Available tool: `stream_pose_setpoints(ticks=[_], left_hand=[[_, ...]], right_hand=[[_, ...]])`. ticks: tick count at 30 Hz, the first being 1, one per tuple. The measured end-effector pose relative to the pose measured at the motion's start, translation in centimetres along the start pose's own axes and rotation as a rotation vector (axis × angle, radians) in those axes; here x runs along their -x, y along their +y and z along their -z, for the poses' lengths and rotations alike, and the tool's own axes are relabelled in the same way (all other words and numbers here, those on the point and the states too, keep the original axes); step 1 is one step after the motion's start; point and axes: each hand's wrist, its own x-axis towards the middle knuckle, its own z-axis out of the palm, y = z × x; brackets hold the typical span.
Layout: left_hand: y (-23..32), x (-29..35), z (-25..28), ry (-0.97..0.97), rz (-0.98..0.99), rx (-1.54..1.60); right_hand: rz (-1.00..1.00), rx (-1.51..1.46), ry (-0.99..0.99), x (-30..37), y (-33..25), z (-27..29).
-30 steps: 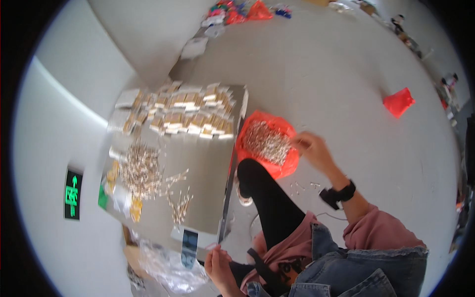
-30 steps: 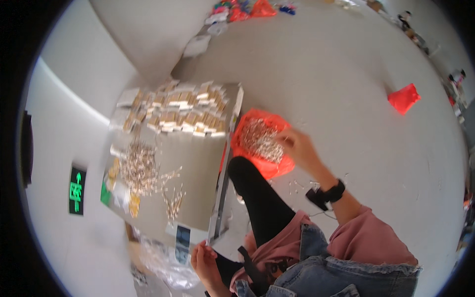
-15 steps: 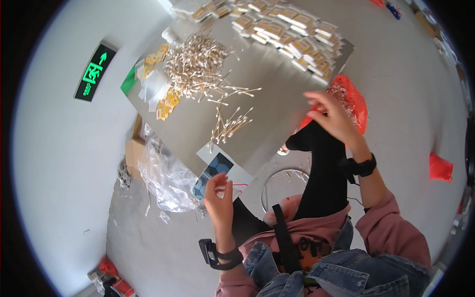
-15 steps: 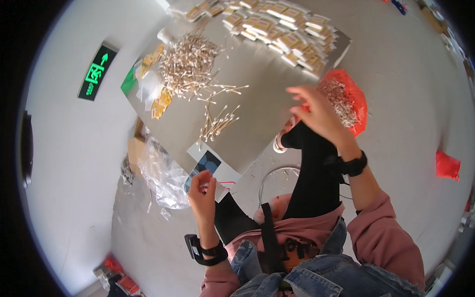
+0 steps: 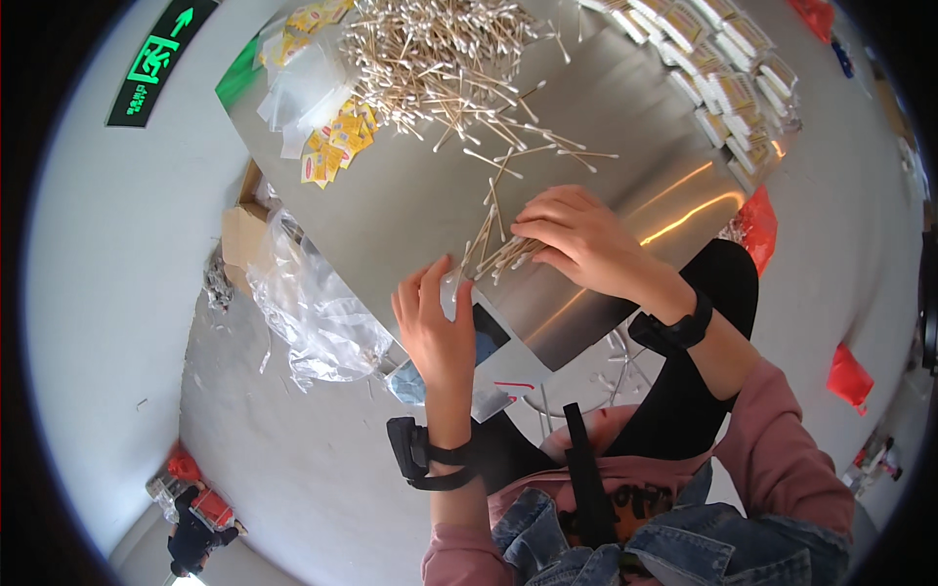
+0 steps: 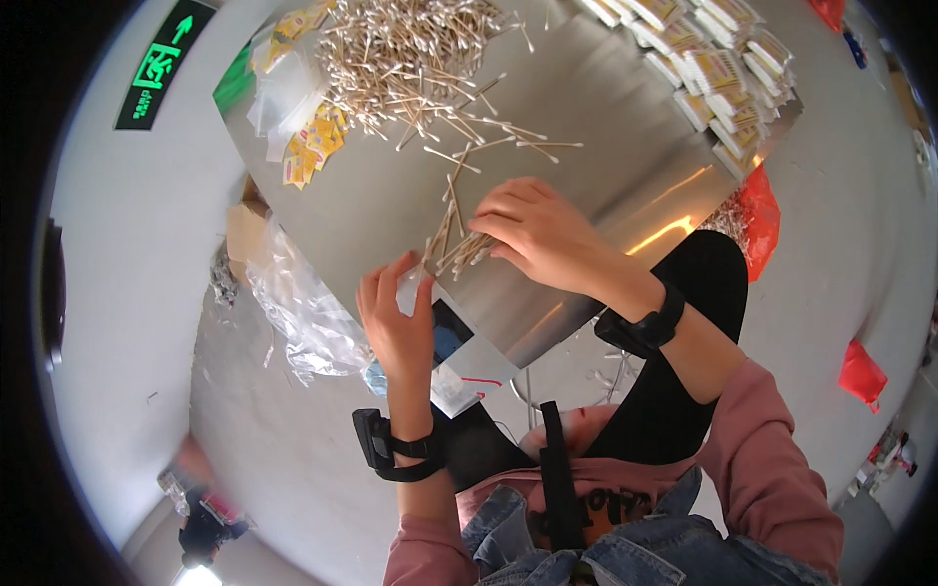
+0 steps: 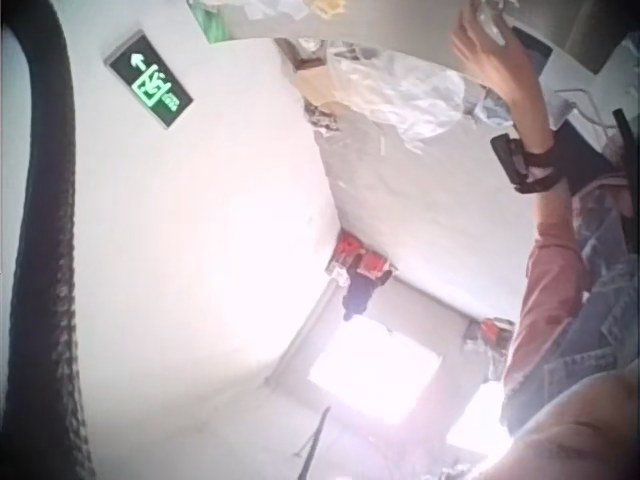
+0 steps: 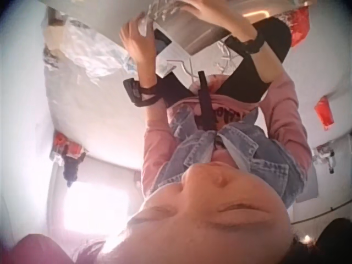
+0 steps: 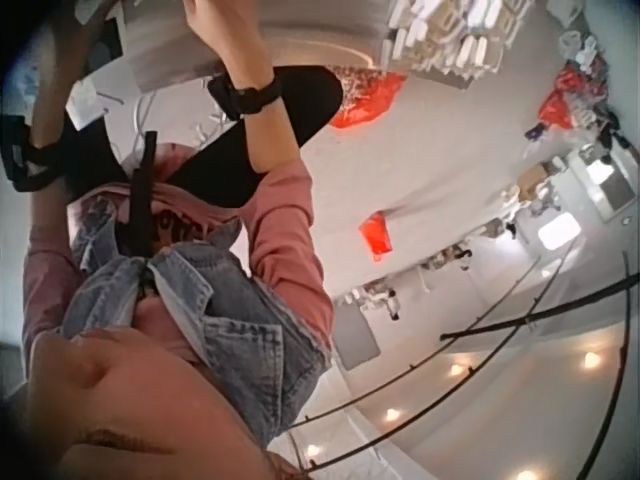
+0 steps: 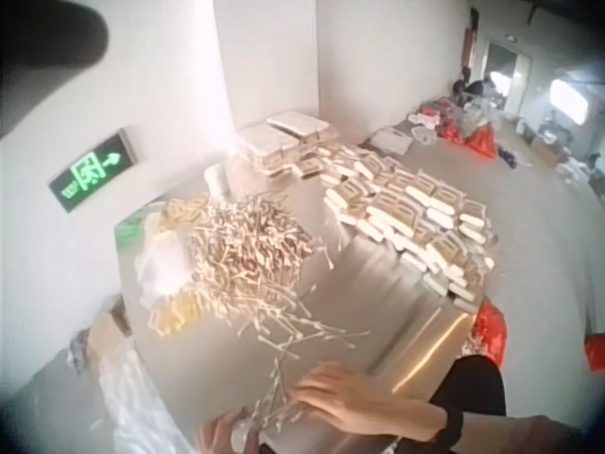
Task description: Manually counting and packaging cotton swabs into small plastic bags.
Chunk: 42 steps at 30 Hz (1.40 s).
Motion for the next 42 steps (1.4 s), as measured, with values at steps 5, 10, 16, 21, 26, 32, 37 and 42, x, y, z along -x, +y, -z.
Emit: stream_pose_setpoints(ticks=[5, 10, 16, 21, 26, 32, 37, 42], left_hand=[[-0.3, -1.6, -0.9, 0.015, 0.025, 0.065], [1.0, -1.9, -1.7, -0.002, 0.003, 0.119], [3.6, -1.8, -2.6, -0.103, 0.015, 0.274], [4.4, -0.1, -2.0, -0.088, -0.051, 0.112], [4.3, 0.7, -2.8, -0.098, -0.113, 0.056], [3.2, 0.0, -3.1, -0.035, -0.113, 0.056], [3.1, 0.4, -3.0, -0.008, -0.091, 0.081], [2.8, 0.4, -2.8, -0.004, -0.083, 0.091]], right_hand=[[0.019, -0.027, 0.054, 0.5, 0.9, -0.4], [0.041, -0.063, 0.060, 1.0, 0.7, -0.5], [0.086, -0.078, 0.074, 1.4, 0.4, -1.4], [0.059, -0.107, -0.033, 0.8, 0.9, 1.1], [0.097, -0.032, -0.100, -0.7, 1.5, 1.0], [0.107, -0.039, -0.119, -0.5, 1.8, 0.3], [0.089, 0.005, -0.035, 0.2, 2.7, 1.1], [0.071, 0.045, 0.045, 0.3, 3.1, 1.3]])
